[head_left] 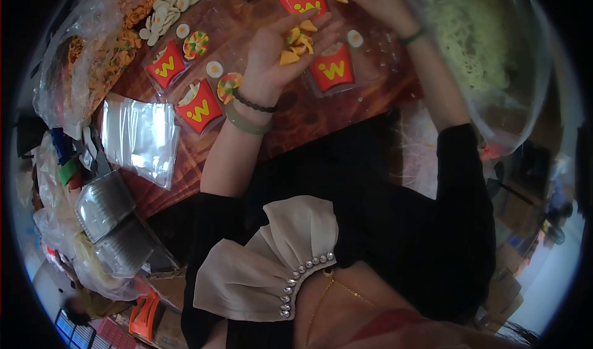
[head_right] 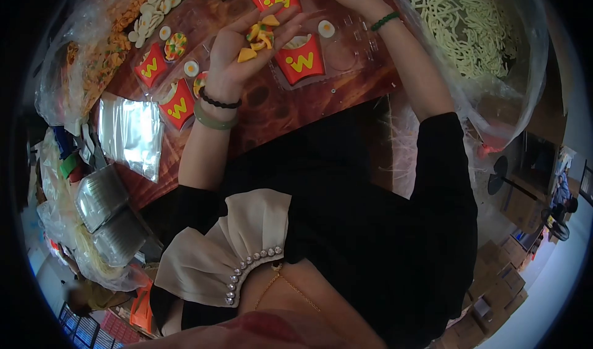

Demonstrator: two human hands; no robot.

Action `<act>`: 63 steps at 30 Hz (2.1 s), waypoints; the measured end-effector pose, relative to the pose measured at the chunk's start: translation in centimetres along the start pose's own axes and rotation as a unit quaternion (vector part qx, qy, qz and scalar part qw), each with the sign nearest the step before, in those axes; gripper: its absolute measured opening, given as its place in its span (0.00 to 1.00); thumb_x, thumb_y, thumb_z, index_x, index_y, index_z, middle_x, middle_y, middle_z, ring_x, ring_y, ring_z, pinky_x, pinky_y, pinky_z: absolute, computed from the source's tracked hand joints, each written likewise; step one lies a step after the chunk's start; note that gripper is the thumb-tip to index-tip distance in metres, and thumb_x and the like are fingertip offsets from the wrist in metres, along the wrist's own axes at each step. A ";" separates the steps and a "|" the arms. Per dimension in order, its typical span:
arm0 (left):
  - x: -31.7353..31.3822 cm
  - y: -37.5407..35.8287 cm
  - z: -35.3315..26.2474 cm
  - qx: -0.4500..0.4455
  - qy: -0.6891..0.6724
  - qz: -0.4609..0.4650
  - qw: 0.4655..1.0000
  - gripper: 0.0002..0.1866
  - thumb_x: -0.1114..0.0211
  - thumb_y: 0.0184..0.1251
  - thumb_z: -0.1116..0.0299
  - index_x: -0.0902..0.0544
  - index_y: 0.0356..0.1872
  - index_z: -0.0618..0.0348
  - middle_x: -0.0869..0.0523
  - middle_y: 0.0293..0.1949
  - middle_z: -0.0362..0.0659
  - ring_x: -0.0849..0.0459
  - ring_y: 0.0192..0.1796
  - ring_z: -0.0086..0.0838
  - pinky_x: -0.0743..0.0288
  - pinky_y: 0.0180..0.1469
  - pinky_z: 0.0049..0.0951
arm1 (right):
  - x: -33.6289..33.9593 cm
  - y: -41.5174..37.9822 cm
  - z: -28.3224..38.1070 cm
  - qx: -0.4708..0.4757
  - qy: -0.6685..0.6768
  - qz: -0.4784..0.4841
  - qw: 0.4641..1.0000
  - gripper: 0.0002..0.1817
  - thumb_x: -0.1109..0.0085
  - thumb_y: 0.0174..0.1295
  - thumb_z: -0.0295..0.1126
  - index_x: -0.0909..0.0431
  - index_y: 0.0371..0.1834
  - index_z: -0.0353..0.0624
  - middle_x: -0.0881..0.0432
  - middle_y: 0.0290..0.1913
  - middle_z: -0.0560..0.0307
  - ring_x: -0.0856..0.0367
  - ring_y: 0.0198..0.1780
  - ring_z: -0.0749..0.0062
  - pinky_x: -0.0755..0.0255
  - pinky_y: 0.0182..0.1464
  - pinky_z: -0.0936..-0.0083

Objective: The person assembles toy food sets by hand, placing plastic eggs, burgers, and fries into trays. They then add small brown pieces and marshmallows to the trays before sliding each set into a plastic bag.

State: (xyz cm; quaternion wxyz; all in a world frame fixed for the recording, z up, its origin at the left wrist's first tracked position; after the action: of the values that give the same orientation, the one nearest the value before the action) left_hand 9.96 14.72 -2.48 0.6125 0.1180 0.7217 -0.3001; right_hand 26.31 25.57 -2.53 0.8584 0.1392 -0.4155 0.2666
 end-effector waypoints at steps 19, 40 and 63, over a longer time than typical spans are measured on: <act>0.8 1.6 -0.5 -0.010 0.030 -0.006 0.999 0.24 0.53 0.71 0.69 0.42 0.64 0.70 0.35 0.61 0.62 0.34 0.64 0.55 0.31 0.64 0.45 | -0.8 0.0 0.3 0.000 -0.037 0.051 0.998 0.09 0.41 0.60 0.27 0.23 0.42 0.37 0.20 0.39 0.63 0.21 0.42 0.81 0.26 0.47 0.83; 1.8 2.6 -1.1 0.075 -0.107 0.163 0.978 0.20 0.56 0.72 0.63 0.33 0.58 0.68 0.30 0.56 0.57 0.29 0.60 0.49 0.31 0.63 0.43 | -0.9 -1.9 7.0 0.076 0.154 0.017 0.985 0.09 0.40 0.60 0.27 0.23 0.41 0.37 0.20 0.39 0.63 0.21 0.43 0.81 0.26 0.47 0.83; -0.2 1.2 1.1 -0.069 0.197 -0.099 0.973 0.13 0.46 0.69 0.72 0.27 0.52 0.64 0.21 0.44 0.46 0.19 0.43 0.31 0.25 0.42 0.25 | -0.4 -4.2 6.0 0.039 0.194 0.017 0.980 0.08 0.40 0.59 0.27 0.22 0.41 0.37 0.20 0.38 0.63 0.22 0.43 0.81 0.27 0.47 0.83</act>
State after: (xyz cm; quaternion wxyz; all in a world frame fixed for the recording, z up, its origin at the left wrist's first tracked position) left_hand 11.57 15.03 -2.70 0.4321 0.0606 0.8552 -0.2799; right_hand 24.71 19.24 0.81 0.9121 0.1111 -0.2330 0.3185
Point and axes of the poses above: each hand's wrist, its own y-axis towards the middle knuckle, its own x-axis out of the back of the hand, z = x × y, the point moved 6 cm from there along y, towards the middle knuckle
